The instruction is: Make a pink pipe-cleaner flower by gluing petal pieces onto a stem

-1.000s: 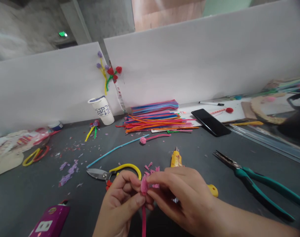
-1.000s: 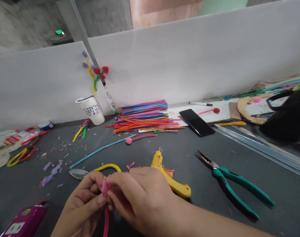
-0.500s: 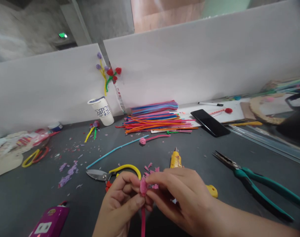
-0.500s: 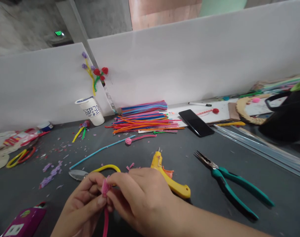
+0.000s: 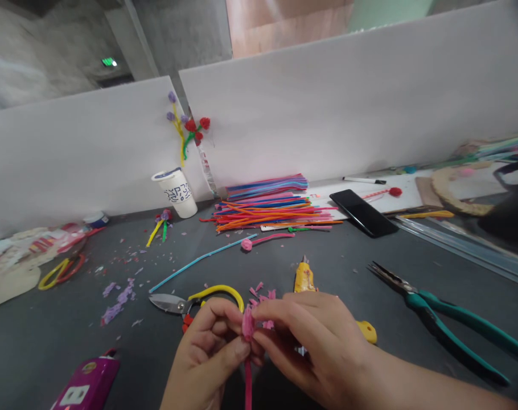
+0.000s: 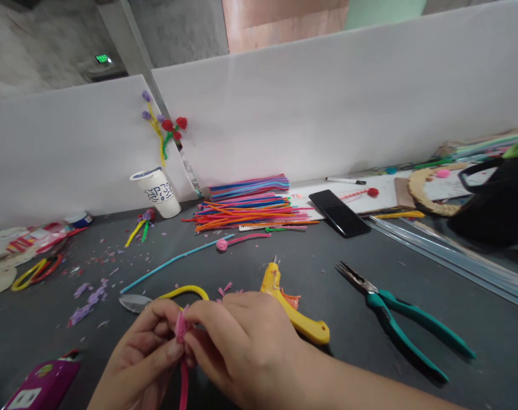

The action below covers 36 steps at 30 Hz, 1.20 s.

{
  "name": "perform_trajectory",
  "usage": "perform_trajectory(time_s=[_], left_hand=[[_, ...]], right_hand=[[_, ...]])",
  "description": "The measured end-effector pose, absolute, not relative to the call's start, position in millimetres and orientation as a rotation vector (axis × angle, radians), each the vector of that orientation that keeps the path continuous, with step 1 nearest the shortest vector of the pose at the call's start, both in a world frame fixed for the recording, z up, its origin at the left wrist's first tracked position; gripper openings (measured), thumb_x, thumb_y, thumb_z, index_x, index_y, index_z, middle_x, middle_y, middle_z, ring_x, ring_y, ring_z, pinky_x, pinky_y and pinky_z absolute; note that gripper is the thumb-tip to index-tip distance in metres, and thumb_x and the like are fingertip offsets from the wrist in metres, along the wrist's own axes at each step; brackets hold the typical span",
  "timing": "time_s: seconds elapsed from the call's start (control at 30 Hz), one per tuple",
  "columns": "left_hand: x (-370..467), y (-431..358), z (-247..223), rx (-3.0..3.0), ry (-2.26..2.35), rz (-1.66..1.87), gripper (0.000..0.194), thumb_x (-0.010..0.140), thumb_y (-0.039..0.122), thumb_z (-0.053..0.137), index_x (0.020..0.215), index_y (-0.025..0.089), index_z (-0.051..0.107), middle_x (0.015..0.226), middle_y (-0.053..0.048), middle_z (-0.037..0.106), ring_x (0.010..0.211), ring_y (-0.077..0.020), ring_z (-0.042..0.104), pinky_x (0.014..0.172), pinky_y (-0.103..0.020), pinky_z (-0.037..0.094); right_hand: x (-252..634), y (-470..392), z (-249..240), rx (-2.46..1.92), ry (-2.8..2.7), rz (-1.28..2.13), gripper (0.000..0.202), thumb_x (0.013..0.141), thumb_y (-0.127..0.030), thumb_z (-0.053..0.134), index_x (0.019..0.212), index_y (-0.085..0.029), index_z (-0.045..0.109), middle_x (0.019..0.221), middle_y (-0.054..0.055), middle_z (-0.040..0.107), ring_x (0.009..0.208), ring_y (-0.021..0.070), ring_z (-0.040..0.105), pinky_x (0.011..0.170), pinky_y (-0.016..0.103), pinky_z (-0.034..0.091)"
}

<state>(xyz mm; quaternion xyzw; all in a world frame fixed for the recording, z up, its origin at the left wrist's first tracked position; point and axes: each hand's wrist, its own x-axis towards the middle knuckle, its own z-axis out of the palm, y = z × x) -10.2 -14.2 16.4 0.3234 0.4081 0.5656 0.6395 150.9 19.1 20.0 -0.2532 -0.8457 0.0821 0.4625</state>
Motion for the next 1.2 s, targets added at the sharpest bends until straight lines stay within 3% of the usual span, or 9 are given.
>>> perform_trajectory(time_s=[0.2, 0.47, 0.67, 1.03, 1.2], left_hand=[[-10, -16, 17, 0.771, 0.947, 1.307, 0.023, 0.058, 0.024, 0.085, 0.072, 0.019, 0.068, 0.065, 0.001, 0.066, 0.061, -0.0105, 0.06, 0.059, -0.018, 0.047], [-7, -15, 19, 0.684, 0.996, 1.297, 0.025, 0.055, 0.026, 0.087, 0.068, 0.018, 0.067, 0.06, 0.001, 0.063, 0.055, -0.0099, 0.058, 0.054, -0.018, 0.046], [-5, -11, 22, 0.617, 0.968, 1.294, 0.02, 0.058, 0.024, 0.086, 0.067, 0.015, 0.07, 0.054, -0.001, 0.065, 0.049, -0.0086, 0.056, 0.051, -0.016, 0.046], [-9, -9, 17, 0.636, 1.015, 1.282, 0.023, 0.065, 0.024, 0.081, 0.076, 0.017, 0.063, 0.053, -0.001, 0.068, 0.042, -0.0088, 0.058, 0.044, -0.014, 0.04], [-12, -6, 19, 0.602, 1.033, 1.261, 0.018, 0.071, 0.025, 0.076, 0.076, 0.017, 0.061, 0.052, 0.001, 0.065, 0.039, -0.0055, 0.053, 0.042, -0.012, 0.036]], right_hand=[[150, 17, 20, -0.649, -2.077, 0.173, 0.005, 0.089, -0.017, 0.056, 0.093, -0.018, 0.055, 0.063, -0.004, 0.06, 0.052, 0.0092, 0.052, 0.055, 0.019, 0.038], [150, 18, 24, -0.626, -2.126, 0.142, 0.008, 0.091, -0.013, 0.051, 0.089, -0.016, 0.058, 0.062, -0.002, 0.062, 0.051, 0.0105, 0.052, 0.054, 0.021, 0.038], [153, 20, 24, -0.662, -2.053, 0.354, 0.009, 0.089, -0.015, 0.053, 0.096, -0.019, 0.056, 0.068, -0.003, 0.064, 0.053, 0.0089, 0.053, 0.056, 0.018, 0.039], [158, 20, 28, -0.677, -2.066, 0.37, 0.008, 0.088, -0.012, 0.051, 0.09, -0.016, 0.058, 0.064, -0.003, 0.06, 0.052, 0.0088, 0.048, 0.053, 0.018, 0.036], [164, 37, 38, -1.012, -2.256, 0.348, 0.007, 0.084, -0.013, 0.056, 0.085, -0.016, 0.061, 0.057, -0.004, 0.057, 0.049, 0.0106, 0.05, 0.05, 0.021, 0.031]])
